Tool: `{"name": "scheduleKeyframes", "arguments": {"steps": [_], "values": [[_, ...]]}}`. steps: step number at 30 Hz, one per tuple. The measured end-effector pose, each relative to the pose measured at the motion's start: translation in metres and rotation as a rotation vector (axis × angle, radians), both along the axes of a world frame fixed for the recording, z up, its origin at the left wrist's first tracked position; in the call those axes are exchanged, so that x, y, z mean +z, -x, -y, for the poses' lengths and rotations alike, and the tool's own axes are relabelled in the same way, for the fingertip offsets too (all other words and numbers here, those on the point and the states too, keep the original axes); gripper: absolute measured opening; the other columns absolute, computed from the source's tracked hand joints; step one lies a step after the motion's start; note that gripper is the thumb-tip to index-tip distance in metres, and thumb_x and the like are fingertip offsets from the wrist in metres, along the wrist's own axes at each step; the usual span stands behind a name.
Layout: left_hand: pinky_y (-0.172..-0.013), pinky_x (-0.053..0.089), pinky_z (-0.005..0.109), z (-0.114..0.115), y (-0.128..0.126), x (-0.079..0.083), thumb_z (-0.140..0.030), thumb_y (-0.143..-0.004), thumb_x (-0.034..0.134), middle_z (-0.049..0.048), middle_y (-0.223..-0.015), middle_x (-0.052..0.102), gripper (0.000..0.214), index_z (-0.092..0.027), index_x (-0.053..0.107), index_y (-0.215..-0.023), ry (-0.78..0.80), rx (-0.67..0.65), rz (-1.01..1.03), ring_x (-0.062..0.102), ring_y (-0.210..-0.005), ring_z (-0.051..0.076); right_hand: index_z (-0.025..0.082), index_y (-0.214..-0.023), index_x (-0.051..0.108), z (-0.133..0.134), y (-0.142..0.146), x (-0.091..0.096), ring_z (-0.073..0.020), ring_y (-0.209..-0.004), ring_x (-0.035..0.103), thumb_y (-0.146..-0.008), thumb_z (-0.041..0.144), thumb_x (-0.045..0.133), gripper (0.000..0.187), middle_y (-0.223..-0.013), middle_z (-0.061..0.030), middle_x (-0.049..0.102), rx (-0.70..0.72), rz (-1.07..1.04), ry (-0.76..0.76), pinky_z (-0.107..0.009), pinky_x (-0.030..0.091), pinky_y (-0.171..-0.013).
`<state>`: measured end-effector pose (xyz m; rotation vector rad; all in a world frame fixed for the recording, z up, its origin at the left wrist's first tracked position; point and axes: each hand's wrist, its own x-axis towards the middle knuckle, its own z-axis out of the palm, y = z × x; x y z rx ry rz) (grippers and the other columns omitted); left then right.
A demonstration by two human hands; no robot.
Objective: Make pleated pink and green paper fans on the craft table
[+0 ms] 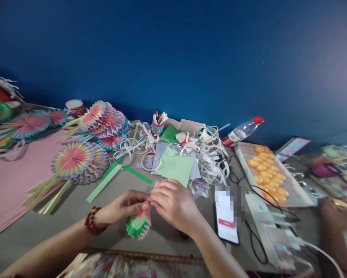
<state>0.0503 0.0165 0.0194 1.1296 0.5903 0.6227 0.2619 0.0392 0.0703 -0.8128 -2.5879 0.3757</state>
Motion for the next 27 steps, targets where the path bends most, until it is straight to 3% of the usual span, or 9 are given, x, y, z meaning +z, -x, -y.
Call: {"name": "scheduleKeyframes", "arguments": {"steps": [6,16,27], "values": [[-0.060,0.033,0.021,0.0014,-0.0002,0.0013,-0.049,-0.089,0.060,0.0003,-0.073,0.051,0.042,-0.009,0.069,-0.100,0.017,-0.017,0.017,0.039,-0.065,0.010,0.022,-0.094,0.069,-0.0008,-0.0035,0.0010,-0.0194,-0.095,0.068,-0.092,0.021,0.059,0.010,-0.103,-0.0015,0.076,0.018,-0.013,0.057,-0.040,0.049,-0.093],[-0.060,0.034,0.021,0.0004,-0.0007,0.0031,-0.051,-0.089,0.060,0.0020,-0.075,0.054,0.045,-0.009,0.070,-0.103,0.013,-0.008,0.020,0.039,-0.065,0.010,0.022,-0.091,0.069,0.0007,-0.0003,0.0038,-0.0191,-0.092,0.069,-0.090,0.018,0.057,0.013,-0.099,-0.0021,0.077,-0.005,-0.013,-0.010,-0.040,0.050,-0.092],[-0.060,0.034,0.022,0.0014,-0.0017,-0.0001,-0.052,-0.089,0.059,0.0003,-0.073,0.051,0.044,-0.010,0.069,-0.099,-0.002,-0.008,-0.002,0.039,-0.065,0.010,0.023,-0.087,0.069,0.0001,0.0010,0.0019,-0.0195,-0.090,0.069,-0.089,0.017,0.057,0.014,-0.095,-0.0033,0.077,-0.017,-0.043,0.018,-0.038,0.051,-0.090]]}}
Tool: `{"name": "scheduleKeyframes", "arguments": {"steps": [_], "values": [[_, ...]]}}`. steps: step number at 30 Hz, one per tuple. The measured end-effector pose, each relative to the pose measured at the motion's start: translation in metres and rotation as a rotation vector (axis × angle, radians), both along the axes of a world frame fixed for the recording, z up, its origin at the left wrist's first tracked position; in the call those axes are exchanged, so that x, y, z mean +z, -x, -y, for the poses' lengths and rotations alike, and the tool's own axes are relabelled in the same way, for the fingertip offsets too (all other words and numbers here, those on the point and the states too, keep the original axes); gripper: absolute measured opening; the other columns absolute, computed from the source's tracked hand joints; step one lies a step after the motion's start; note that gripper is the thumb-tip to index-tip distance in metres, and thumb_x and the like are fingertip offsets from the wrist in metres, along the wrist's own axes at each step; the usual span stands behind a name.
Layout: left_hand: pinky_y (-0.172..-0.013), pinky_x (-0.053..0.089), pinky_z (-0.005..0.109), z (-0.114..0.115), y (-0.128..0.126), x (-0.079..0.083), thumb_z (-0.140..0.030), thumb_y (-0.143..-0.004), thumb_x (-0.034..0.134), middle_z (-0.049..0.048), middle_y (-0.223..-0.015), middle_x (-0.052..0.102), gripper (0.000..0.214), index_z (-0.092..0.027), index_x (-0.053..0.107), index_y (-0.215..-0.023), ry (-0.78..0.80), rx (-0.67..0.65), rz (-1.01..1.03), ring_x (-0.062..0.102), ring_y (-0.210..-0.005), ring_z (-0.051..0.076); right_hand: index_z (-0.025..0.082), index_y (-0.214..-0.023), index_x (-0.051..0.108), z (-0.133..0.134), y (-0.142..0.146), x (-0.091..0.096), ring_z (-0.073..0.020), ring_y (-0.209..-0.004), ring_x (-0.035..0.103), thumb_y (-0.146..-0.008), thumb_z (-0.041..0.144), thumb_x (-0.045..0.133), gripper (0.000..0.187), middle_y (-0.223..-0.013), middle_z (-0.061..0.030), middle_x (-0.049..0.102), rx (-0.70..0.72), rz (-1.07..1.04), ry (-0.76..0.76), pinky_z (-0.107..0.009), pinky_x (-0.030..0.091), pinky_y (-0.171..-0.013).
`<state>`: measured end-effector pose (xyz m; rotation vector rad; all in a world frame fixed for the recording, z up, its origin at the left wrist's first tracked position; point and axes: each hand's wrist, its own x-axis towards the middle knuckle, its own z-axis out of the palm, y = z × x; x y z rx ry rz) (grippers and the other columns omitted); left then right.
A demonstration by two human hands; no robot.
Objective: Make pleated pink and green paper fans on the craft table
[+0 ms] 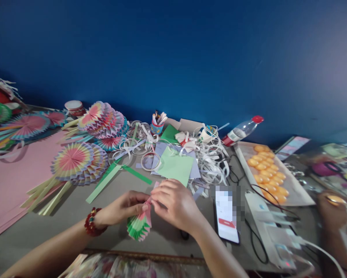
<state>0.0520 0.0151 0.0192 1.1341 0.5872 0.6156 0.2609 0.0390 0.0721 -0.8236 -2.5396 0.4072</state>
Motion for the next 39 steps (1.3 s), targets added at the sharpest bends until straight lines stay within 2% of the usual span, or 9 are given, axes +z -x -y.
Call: {"name": "scheduleKeyframes", "arguments": {"steps": [3,9,15,24,28,34,39], "values": [[-0.060,0.034,0.022,0.000,0.001,0.000,-0.051,-0.089,0.059,0.0003,-0.072,0.051,0.044,-0.009,0.068,-0.096,-0.034,0.005,-0.043,0.041,-0.065,0.011,0.022,-0.086,0.069,0.001,0.002,-0.002,-0.0205,-0.090,0.069,-0.090,0.018,0.059,0.011,-0.093,-0.0030,0.077,-0.019,-0.003,0.001,-0.039,0.051,-0.088],[-0.062,0.035,0.023,0.000,0.001,0.001,-0.050,-0.090,0.057,0.0007,-0.075,0.050,0.044,-0.009,0.068,-0.102,-0.059,0.008,-0.054,0.040,-0.067,0.011,0.021,-0.084,0.067,0.001,0.005,-0.006,-0.0205,-0.088,0.068,-0.087,0.012,0.057,0.013,-0.091,-0.0029,0.076,-0.028,-0.011,-0.052,-0.040,0.051,-0.087],[-0.061,0.035,0.023,0.000,0.000,0.001,-0.050,-0.090,0.058,0.0011,-0.074,0.052,0.043,-0.009,0.069,-0.099,-0.046,0.012,-0.051,0.042,-0.066,0.012,0.022,-0.086,0.068,0.001,0.003,-0.007,-0.0204,-0.090,0.068,-0.089,0.018,0.058,0.011,-0.092,-0.0031,0.076,-0.038,-0.027,-0.008,-0.039,0.052,-0.087],[-0.063,0.037,0.023,0.000,0.000,0.000,-0.052,-0.092,0.054,-0.0002,-0.072,0.048,0.045,-0.010,0.068,-0.096,-0.142,0.035,-0.107,0.039,-0.066,0.012,0.022,-0.081,0.067,0.002,0.007,-0.008,-0.0191,-0.087,0.069,-0.087,0.013,0.057,0.015,-0.088,-0.0030,0.076,-0.055,-0.018,-0.055,-0.037,0.052,-0.086],[-0.061,0.036,0.022,0.000,0.001,0.000,-0.053,-0.092,0.052,-0.0003,-0.072,0.047,0.045,-0.010,0.067,-0.095,-0.144,0.034,-0.121,0.039,-0.066,0.012,0.022,-0.084,0.068,0.002,0.005,-0.009,-0.0202,-0.091,0.068,-0.089,0.016,0.058,0.012,-0.091,-0.0034,0.076,-0.068,-0.025,-0.016,-0.036,0.053,-0.085],[-0.061,0.035,0.022,0.000,0.001,0.002,-0.052,-0.093,0.051,0.0001,-0.071,0.049,0.046,-0.009,0.067,-0.092,-0.240,0.056,-0.183,0.040,-0.064,0.012,0.022,-0.087,0.068,0.004,0.008,-0.011,-0.0211,-0.091,0.067,-0.089,0.016,0.058,0.012,-0.091,-0.0043,0.076,-0.092,-0.036,-0.029,-0.036,0.054,-0.083],[-0.060,0.035,0.022,0.000,0.001,0.001,-0.053,-0.093,0.051,0.0004,-0.072,0.050,0.047,-0.009,0.068,-0.093,-0.207,0.052,-0.150,0.041,-0.065,0.012,0.022,-0.087,0.067,0.004,0.008,-0.014,-0.0203,-0.088,0.067,-0.088,0.013,0.054,0.016,-0.088,-0.0041,0.076,-0.107,-0.071,-0.067,-0.037,0.054,-0.083]]}}
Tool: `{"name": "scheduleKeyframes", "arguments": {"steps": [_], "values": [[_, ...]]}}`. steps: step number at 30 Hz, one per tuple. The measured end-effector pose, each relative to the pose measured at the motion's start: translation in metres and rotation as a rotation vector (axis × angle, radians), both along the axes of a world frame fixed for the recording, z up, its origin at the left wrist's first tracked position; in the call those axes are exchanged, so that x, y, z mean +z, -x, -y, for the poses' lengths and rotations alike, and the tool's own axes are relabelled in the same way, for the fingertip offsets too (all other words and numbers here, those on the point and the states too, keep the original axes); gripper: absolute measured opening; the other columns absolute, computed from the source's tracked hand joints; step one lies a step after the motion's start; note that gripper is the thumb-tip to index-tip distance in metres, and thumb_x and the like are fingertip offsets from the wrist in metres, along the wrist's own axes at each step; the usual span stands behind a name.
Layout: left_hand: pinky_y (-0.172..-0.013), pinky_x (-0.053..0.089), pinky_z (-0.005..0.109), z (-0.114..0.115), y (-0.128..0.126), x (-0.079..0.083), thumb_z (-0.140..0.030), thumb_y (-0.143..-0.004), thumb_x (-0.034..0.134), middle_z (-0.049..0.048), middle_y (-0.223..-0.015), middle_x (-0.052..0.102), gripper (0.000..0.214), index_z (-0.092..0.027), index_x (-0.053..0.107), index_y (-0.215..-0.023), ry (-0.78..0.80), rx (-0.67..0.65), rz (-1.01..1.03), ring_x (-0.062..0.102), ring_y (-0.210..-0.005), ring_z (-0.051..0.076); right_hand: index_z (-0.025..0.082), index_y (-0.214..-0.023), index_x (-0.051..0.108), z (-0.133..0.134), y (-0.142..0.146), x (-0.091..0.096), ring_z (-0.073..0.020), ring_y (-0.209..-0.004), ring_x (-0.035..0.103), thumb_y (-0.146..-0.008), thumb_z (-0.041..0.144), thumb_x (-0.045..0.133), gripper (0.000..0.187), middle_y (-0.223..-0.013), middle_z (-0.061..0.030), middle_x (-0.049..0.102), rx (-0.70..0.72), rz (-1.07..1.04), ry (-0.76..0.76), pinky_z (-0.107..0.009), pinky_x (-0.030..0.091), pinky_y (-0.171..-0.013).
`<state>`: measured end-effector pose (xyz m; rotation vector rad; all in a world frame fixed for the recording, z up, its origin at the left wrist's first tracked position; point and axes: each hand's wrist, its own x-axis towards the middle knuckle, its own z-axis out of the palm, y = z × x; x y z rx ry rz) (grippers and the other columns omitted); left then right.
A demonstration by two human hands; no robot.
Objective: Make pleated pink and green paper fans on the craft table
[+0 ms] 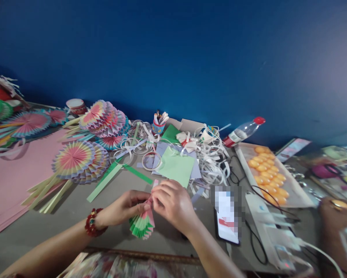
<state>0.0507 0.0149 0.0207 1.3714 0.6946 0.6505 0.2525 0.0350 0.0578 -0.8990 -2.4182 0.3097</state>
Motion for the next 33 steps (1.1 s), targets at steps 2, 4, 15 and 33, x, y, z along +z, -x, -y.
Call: {"name": "scheduleKeyframes", "arguments": {"steps": [2,4,15,33], "values": [[-0.060,0.036,0.022,0.000,0.000,0.000,-0.052,-0.093,0.051,0.0005,-0.072,0.050,0.046,-0.010,0.067,-0.092,-0.004,0.006,-0.001,0.042,-0.066,0.012,0.022,-0.088,0.067,0.000,-0.002,0.001,-0.0207,-0.090,0.068,-0.089,0.014,0.056,0.014,-0.090,-0.0040,0.076,0.016,0.003,0.017,-0.037,0.054,-0.083],[-0.060,0.035,0.022,0.000,0.001,0.001,-0.051,-0.094,0.050,0.0009,-0.072,0.052,0.045,-0.010,0.067,-0.091,-0.021,0.007,-0.018,0.043,-0.066,0.012,0.022,-0.090,0.067,-0.001,-0.003,0.002,-0.0214,-0.092,0.068,-0.089,0.015,0.057,0.012,-0.093,-0.0038,0.076,0.033,0.010,0.041,-0.038,0.054,-0.083],[-0.065,0.037,0.022,0.000,-0.001,0.005,-0.046,-0.095,0.049,0.0018,-0.077,0.056,0.039,-0.011,0.065,-0.090,-0.185,0.067,-0.122,0.046,-0.070,0.013,0.021,-0.098,0.068,0.002,0.001,0.003,-0.0219,-0.095,0.066,-0.089,0.014,0.058,0.015,-0.098,-0.0048,0.075,-0.003,0.067,-0.020,-0.039,0.053,-0.086],[-0.066,0.038,0.022,0.000,-0.001,0.008,-0.042,-0.098,0.045,0.0006,-0.077,0.054,0.034,-0.014,0.058,-0.081,-0.224,0.083,-0.078,0.049,-0.071,0.013,0.019,-0.090,0.060,0.009,0.007,0.000,-0.0260,-0.097,0.062,-0.089,0.014,0.057,0.005,-0.100,-0.0105,0.068,-0.041,0.123,-0.046,-0.039,0.054,-0.083]]}}
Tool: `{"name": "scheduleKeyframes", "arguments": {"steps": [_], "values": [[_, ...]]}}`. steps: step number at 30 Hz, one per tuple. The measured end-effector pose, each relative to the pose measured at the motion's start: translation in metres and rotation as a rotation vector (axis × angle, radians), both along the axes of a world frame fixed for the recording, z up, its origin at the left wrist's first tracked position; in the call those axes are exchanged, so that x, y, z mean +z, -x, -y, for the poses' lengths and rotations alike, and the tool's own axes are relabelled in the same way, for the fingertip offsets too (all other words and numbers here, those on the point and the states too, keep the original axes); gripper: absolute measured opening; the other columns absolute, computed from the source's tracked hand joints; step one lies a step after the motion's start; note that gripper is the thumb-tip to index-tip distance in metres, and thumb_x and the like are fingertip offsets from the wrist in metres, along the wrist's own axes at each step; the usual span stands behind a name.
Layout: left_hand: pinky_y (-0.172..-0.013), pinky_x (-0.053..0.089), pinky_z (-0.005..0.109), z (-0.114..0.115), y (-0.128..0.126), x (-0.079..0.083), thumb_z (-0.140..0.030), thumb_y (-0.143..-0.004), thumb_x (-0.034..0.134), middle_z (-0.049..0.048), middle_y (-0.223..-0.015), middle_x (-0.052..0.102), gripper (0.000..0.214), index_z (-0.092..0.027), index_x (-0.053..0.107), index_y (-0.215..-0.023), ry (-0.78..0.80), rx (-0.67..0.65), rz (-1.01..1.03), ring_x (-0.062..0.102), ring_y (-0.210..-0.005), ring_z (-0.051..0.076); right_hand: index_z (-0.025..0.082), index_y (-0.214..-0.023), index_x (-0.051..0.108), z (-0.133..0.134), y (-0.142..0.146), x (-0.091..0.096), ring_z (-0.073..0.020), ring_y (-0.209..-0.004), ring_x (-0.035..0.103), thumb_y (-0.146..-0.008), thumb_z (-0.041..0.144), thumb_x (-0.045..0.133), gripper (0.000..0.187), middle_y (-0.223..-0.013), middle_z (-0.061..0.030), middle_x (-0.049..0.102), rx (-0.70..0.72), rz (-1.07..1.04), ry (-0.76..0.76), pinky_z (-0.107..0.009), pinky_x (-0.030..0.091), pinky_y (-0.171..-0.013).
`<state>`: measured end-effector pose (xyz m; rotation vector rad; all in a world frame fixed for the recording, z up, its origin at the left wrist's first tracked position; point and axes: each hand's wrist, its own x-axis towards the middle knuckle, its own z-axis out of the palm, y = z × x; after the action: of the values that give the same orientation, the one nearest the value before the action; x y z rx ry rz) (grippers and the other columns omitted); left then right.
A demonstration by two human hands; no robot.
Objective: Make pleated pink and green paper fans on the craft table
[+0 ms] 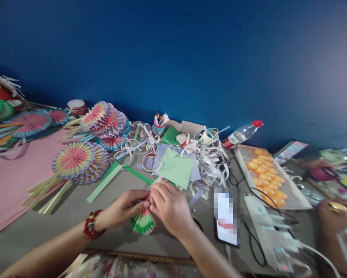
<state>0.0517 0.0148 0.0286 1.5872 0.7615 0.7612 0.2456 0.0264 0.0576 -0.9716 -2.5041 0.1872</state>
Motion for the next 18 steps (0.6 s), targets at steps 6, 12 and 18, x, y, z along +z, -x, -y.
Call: {"name": "scheduleKeyframes", "arguments": {"steps": [6,12,18], "values": [[-0.065,0.036,0.022,-0.0002,0.0012,-0.0013,-0.045,-0.097,0.046,-0.0005,-0.075,0.052,0.036,-0.014,0.058,-0.082,0.012,-0.005,-0.003,0.047,-0.069,0.012,0.020,-0.080,0.054,-0.0014,0.0019,-0.0013,-0.0230,-0.094,0.060,-0.085,0.007,0.055,0.013,-0.093,-0.0076,0.064,-0.007,-0.109,0.057,-0.036,0.052,-0.084],[-0.063,0.035,0.022,-0.0006,0.0019,-0.0019,-0.047,-0.097,0.046,-0.0012,-0.073,0.048,0.039,-0.014,0.059,-0.082,0.013,0.008,-0.024,0.042,-0.068,0.012,0.020,-0.084,0.053,-0.0014,-0.0016,0.0016,-0.0229,-0.098,0.059,-0.085,0.007,0.054,0.014,-0.095,-0.0073,0.063,-0.021,-0.150,0.091,-0.036,0.050,-0.087],[-0.068,0.040,0.023,-0.0001,0.0000,-0.0037,-0.048,-0.097,0.045,0.0022,-0.078,0.056,0.039,-0.014,0.060,-0.085,-0.050,0.022,-0.051,0.049,-0.071,0.014,0.021,-0.083,0.052,-0.0019,-0.0010,0.0036,-0.0230,-0.095,0.059,-0.086,0.009,0.055,0.013,-0.091,-0.0064,0.062,-0.028,-0.106,0.101,-0.036,0.050,-0.084]]}}
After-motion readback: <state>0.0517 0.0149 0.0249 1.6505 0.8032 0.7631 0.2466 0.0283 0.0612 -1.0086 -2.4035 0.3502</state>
